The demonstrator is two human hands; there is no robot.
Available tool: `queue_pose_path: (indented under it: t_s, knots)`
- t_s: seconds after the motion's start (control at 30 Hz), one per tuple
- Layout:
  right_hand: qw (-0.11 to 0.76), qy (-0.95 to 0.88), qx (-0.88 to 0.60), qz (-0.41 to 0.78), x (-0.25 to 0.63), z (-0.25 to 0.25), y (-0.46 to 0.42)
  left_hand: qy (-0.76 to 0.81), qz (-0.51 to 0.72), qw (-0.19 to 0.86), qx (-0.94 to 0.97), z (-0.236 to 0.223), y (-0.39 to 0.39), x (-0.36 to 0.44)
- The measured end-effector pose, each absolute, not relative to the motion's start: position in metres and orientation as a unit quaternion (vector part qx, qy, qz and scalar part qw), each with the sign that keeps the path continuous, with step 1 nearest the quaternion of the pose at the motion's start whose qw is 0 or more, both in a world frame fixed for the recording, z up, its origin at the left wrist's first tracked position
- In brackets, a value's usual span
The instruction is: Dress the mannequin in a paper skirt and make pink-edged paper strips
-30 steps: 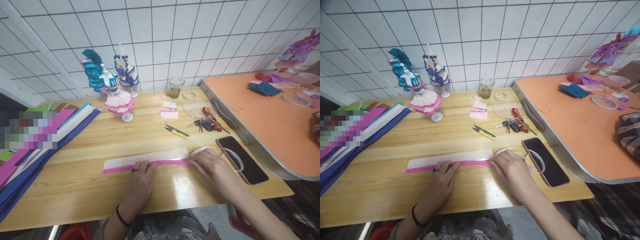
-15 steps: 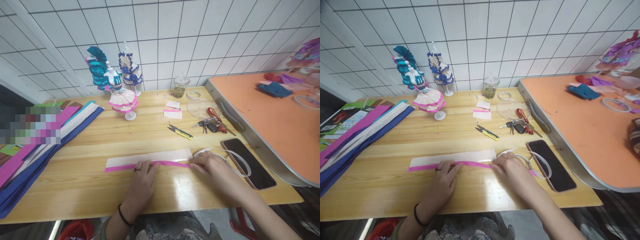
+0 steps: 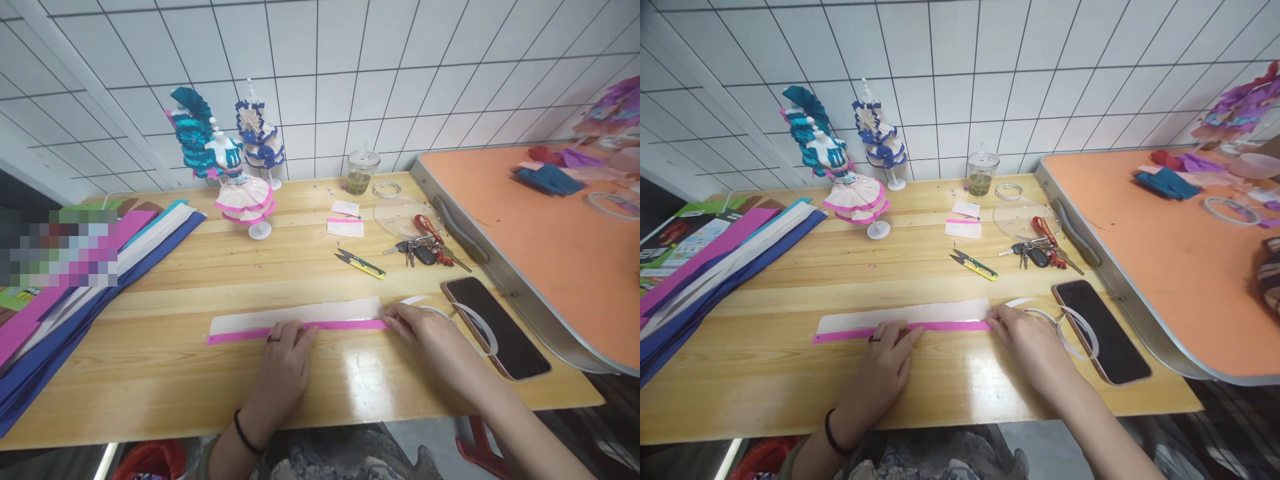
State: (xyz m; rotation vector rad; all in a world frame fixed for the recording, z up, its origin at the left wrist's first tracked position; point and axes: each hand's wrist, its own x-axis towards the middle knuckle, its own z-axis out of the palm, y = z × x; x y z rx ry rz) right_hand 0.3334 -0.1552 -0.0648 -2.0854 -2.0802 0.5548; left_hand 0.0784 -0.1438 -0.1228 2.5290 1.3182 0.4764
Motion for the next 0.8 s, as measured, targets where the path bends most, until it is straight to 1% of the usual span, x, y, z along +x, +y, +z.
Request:
queue_pose_path:
  t_s: [0.13, 0.27, 0.53, 0.73, 0.8]
  knots:
    - [0.090, -0.692, -0.683, 0.215, 0.337, -0.062, -0.154, 0.455, 0.162, 0.129, 0.866, -0.123, -0.144, 0.078]
    - [0.087, -0.691, -0.682, 0.223, 0.339, -0.063, -0.154, 0.452, 0.162, 0.123, 0.868, -0.125, -0.143, 0.078]
    - [0.123, -0.686, -0.684, 0.213, 0.341, -0.077, -0.153, 0.451, 0.164, 0.119, 0.869, -0.125, -0.143, 0.078]
    - [0.102, -0.691, -0.691, 0.187, 0.341, -0.079, -0.152, 0.456, 0.159, 0.120, 0.867, -0.124, -0.144, 0.079]
    - [0.108, -0.687, -0.695, 0.185, 0.341, -0.078, -0.152, 0.456, 0.163, 0.119, 0.867, -0.124, -0.143, 0.079]
